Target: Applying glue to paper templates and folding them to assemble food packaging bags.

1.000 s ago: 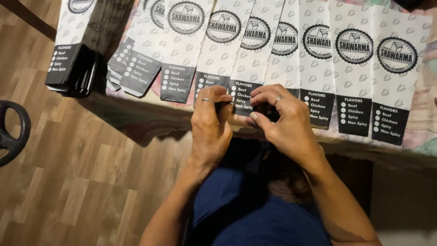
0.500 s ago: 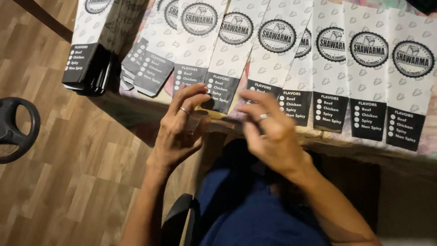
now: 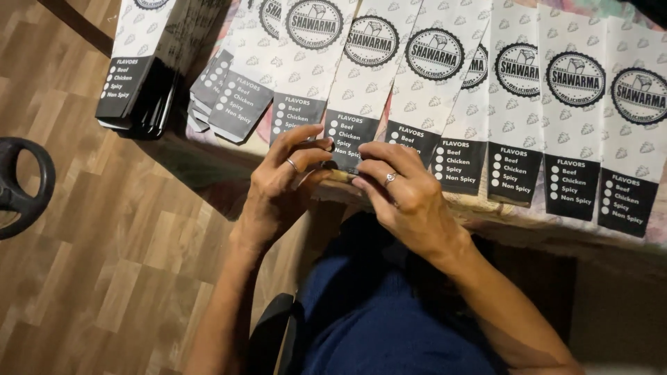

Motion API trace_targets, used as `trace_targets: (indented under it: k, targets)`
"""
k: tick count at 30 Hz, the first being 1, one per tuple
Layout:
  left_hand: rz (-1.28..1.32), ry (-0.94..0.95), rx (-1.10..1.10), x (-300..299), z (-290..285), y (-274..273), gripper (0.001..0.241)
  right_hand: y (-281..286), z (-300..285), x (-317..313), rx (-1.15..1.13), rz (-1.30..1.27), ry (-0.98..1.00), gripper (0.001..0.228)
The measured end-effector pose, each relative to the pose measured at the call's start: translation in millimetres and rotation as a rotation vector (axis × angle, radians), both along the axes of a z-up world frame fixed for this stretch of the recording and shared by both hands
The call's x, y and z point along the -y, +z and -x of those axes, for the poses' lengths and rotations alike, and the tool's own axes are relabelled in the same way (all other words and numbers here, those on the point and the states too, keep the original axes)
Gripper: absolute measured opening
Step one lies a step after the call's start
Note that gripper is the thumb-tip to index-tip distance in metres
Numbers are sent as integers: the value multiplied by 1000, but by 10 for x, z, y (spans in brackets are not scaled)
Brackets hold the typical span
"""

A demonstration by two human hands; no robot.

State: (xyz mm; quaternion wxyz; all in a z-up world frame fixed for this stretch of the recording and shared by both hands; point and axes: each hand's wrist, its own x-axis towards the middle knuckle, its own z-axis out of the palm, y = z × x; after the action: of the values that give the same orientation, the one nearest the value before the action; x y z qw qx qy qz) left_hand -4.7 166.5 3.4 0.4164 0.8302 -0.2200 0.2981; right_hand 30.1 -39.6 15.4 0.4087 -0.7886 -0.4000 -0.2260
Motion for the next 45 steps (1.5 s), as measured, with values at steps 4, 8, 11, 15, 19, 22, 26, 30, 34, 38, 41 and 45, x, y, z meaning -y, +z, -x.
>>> trace_targets:
  k: [4,8,11,15,19,22,26,30,34,38,41,45]
  targets:
    - [-6,-13,-2,-28,-33,13,13,8,-13,-21,17,10,-4,10]
    - [37,-56,-22,-72,-58,39,8,14,-35,-14,18,39,-10,5]
    - [55,-64,-47,-83,-88,33,5,-27,-71,-29,30,69,-9,4]
    - [38,-20,-92,-76,-105,51,4,-68,-143,-65,31,105,-34,9]
    - [40,30,-121,-34,-115,92,11,-55,-145,-81,-35,84,-27,12]
    - [92,59,-107,-15,-140,57,12,-16,-168,-77,-159,87,-49,10]
    - [86,137,-66,18,-171,24,17,53,-225,-77,-244,37,-31,14]
    - [105,182,-76,81,-143,32,21,175,-229,-143,-295,25,-31,15]
    - [92,188,-92,79,-141,31,25,51,-285,-166,-308,62,-54,22]
    - [145,202,-115,126,-118,68,22,116,-314,-90,-390,89,-12,22]
    - [141,237,-88,172,-109,66,23,164,-324,-66,-424,103,-2,21]
    - [137,239,-45,278,-102,-102,30,131,-315,-67,-418,76,1,26]
